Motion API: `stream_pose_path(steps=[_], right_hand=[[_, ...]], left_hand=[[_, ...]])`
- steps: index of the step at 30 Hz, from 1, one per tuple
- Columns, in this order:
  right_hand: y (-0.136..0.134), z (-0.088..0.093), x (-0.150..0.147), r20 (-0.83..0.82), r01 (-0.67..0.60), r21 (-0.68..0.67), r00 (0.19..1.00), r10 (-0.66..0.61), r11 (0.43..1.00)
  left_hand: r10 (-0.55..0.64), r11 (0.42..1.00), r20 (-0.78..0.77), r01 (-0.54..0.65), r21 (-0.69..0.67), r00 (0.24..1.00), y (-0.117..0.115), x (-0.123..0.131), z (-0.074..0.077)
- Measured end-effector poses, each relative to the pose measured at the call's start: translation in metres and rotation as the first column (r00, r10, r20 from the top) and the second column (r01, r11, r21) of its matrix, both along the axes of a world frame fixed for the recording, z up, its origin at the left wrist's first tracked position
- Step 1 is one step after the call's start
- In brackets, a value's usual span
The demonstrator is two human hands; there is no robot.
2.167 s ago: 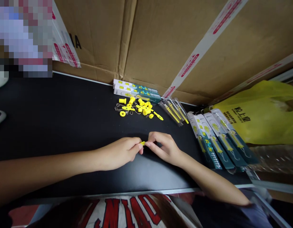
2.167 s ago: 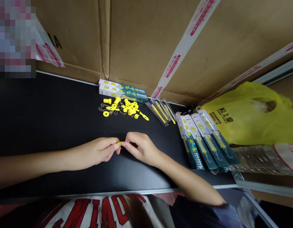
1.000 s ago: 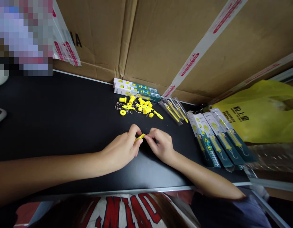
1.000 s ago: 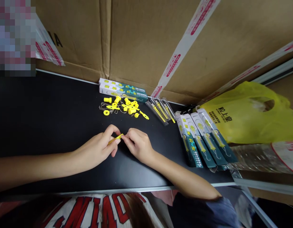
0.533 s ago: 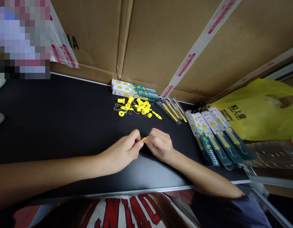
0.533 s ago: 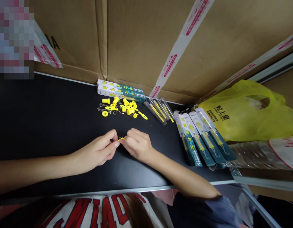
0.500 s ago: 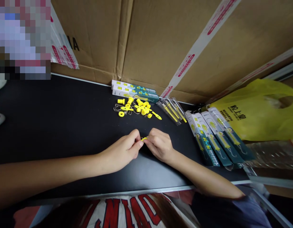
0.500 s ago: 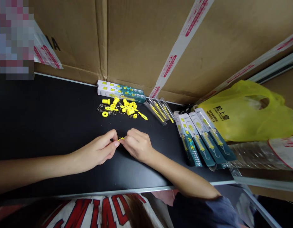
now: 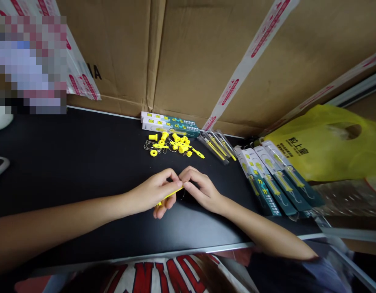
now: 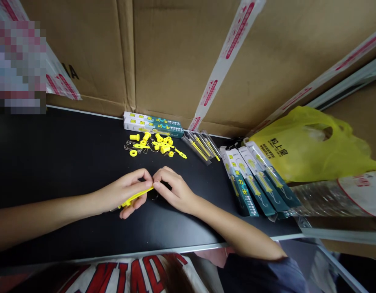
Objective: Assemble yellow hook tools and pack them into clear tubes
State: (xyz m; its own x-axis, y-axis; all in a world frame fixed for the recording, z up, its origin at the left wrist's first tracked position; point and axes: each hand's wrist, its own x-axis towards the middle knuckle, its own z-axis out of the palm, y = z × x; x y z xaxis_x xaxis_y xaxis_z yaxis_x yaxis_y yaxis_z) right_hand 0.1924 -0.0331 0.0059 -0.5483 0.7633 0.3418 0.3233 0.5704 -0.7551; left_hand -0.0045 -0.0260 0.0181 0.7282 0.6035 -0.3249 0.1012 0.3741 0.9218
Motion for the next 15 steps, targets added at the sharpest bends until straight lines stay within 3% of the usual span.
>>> stream_pose_path(steps=[5, 9, 12, 15], right_hand=[[0.003, 0.001, 0.004, -0.202, 0.037, -0.298, 0.974, -0.101, 0.954], [0.009, 0.001, 0.005, -0.345, 0.009, -0.401, 0.925, -0.160, 0.916], [0.009, 0.000, 0.004, -0.352, -0.020, -0.469, 0.921, -0.166, 0.883], [0.005, 0.000, 0.001, -0.311, -0.045, -0.527, 0.940, -0.143, 0.849]], left_hand=[[0.040, 0.982, 0.195, -0.002, -0.190, 0.980, 0.014, -0.011, 0.016], [0.147, 0.952, 0.332, -0.041, -0.305, 0.932, 0.024, -0.016, 0.021], [0.237, 0.946, 0.358, -0.131, -0.296, 0.903, 0.027, -0.016, 0.018], [0.292, 0.951, 0.312, -0.239, -0.197, 0.904, 0.025, -0.012, 0.014]])
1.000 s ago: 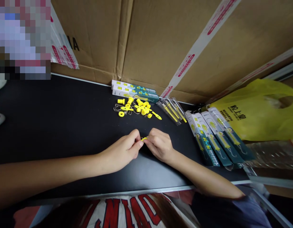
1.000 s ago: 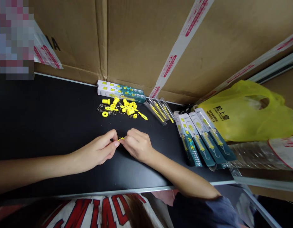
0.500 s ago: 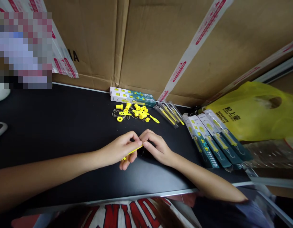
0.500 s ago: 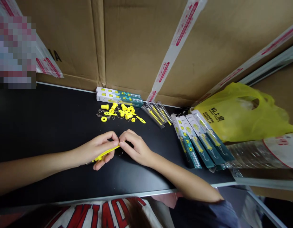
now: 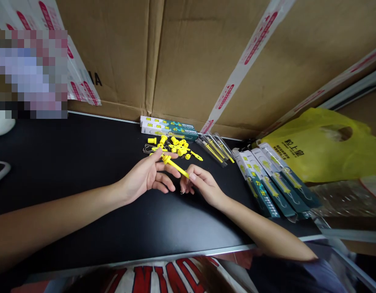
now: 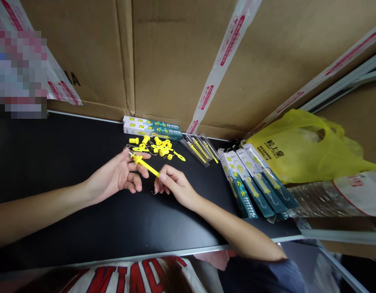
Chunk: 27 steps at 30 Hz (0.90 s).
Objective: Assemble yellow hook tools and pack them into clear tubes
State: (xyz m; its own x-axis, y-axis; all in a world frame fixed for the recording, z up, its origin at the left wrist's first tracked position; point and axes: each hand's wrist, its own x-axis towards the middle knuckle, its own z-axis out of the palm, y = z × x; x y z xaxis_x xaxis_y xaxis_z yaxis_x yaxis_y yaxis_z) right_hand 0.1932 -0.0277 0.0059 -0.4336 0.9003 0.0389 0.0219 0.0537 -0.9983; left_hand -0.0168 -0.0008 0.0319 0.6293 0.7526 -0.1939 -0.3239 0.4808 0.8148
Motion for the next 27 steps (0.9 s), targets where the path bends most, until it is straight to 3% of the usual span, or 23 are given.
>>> stream_pose_path(steps=[4, 9, 16, 23, 27], right_hand=[[-0.006, 0.003, -0.005, -0.029, -0.103, -0.113, 0.995, 0.101, 0.988], [-0.009, 0.001, -0.009, -0.105, -0.223, -0.278, 0.974, 0.202, 0.934], [-0.002, -0.009, -0.007, -0.174, -0.263, -0.372, 0.962, 0.211, 0.890], [0.000, -0.006, -0.006, -0.225, -0.255, -0.406, 0.959, 0.174, 0.878], [0.000, -0.005, -0.007, -0.196, -0.240, -0.415, 0.966, 0.171, 0.878]], left_hand=[[0.067, 0.991, -0.127, -0.051, 0.121, 0.990, -0.004, 0.004, -0.003], [0.051, 0.989, -0.181, -0.025, 0.146, 0.982, -0.005, 0.007, -0.008], [0.042, 0.975, -0.266, 0.018, 0.220, 0.963, -0.005, 0.008, -0.023], [0.139, 0.956, -0.239, -0.068, 0.284, 0.961, -0.003, 0.006, -0.020], [0.244, 0.928, -0.183, -0.174, 0.329, 0.952, -0.002, 0.006, -0.021]])
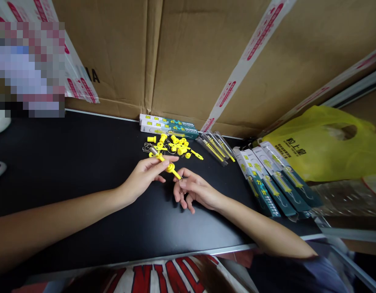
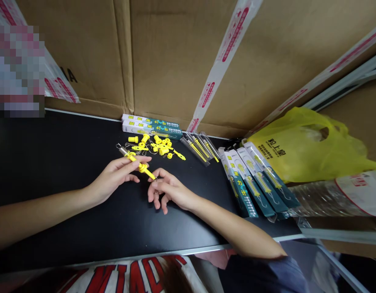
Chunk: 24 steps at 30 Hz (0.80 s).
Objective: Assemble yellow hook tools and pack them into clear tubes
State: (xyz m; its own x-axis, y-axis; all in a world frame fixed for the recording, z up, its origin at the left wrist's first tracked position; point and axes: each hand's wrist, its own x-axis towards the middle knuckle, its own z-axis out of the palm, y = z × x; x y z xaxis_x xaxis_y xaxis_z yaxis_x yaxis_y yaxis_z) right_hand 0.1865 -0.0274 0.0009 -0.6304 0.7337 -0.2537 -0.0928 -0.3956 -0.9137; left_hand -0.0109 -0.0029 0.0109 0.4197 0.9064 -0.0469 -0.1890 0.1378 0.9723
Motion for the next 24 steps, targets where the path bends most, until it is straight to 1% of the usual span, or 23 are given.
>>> stream_pose_path(steps=[4, 8, 15, 20, 22, 24], right_hand=[[0.0001, -0.0006, -0.0001, 0.038, -0.023, -0.003, 0.999, 0.024, 1.000], [-0.0007, 0.0009, -0.0004, 0.098, -0.071, 0.009, 0.993, 0.070, 0.997], [-0.0033, 0.0019, -0.0011, 0.146, -0.116, 0.069, 0.984, 0.105, 0.991], [-0.0038, 0.0000, -0.0013, 0.139, -0.113, 0.075, 0.985, 0.102, 0.991], [-0.0037, -0.0003, -0.0010, 0.138, -0.113, 0.076, 0.985, 0.101, 0.991], [-0.0036, -0.0002, -0.0007, 0.137, -0.115, 0.079, 0.985, 0.103, 0.990]], left_hand=[[0.119, 0.992, 0.033, -0.121, 0.048, 0.992, 0.0023, -0.0008, -0.0011], [0.168, 0.983, 0.064, -0.172, 0.061, 0.984, 0.0031, -0.0009, 0.0001], [0.192, 0.981, 0.076, -0.193, 0.005, 0.978, 0.0007, 0.0010, 0.0025], [0.219, 0.975, 0.081, -0.221, 0.020, 0.972, 0.0002, 0.0010, 0.0038], [0.204, 0.979, 0.075, -0.206, 0.013, 0.976, -0.0004, 0.0006, 0.0040], [0.162, 0.987, 0.041, -0.162, -0.002, 0.986, -0.0017, 0.0003, 0.0037]])
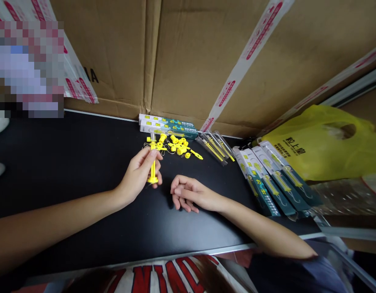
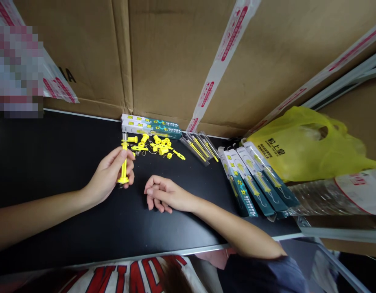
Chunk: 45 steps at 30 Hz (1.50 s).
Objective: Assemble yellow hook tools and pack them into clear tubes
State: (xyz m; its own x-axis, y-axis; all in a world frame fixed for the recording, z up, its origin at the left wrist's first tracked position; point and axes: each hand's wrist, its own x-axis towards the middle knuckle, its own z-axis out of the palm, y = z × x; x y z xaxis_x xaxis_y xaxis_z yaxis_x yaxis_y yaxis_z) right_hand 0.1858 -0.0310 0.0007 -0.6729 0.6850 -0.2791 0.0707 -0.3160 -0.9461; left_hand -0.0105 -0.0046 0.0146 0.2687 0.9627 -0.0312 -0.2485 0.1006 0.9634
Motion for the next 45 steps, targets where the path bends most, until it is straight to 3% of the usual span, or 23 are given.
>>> stream_pose_path(steps=[8, 21, 27, 32, 36, 45], right_hand=[[0.000, 0.002, -0.001, 0.019, -0.004, -0.002, 1.000, 0.004, 1.000], [0.002, -0.001, 0.001, -0.007, -0.025, -0.018, 1.000, 0.025, 1.000], [0.004, -0.005, 0.001, -0.080, 0.155, -0.048, 0.984, -0.159, 0.987], [0.005, -0.006, 0.001, -0.166, 0.435, 0.021, 0.889, -0.426, 0.900], [0.004, -0.008, 0.003, -0.181, 0.460, 0.133, 0.882, -0.435, 0.878], [0.004, -0.012, 0.004, -0.204, 0.498, 0.219, 0.864, -0.460, 0.839]], left_hand=[[-0.287, 0.958, -0.136, 0.280, -0.064, 0.948, -0.006, 0.001, -0.006], [-0.425, 0.904, -0.215, 0.423, -0.059, 0.879, -0.006, 0.001, -0.013], [-0.449, 0.891, -0.195, 0.454, -0.023, 0.872, -0.009, -0.001, -0.018], [-0.516, 0.844, -0.233, 0.535, 0.025, 0.825, -0.009, -0.001, -0.020], [-0.568, 0.804, -0.263, 0.594, 0.026, 0.780, -0.007, -0.001, -0.021], [-0.603, 0.791, -0.207, 0.611, -0.028, 0.771, -0.005, -0.002, -0.021]])
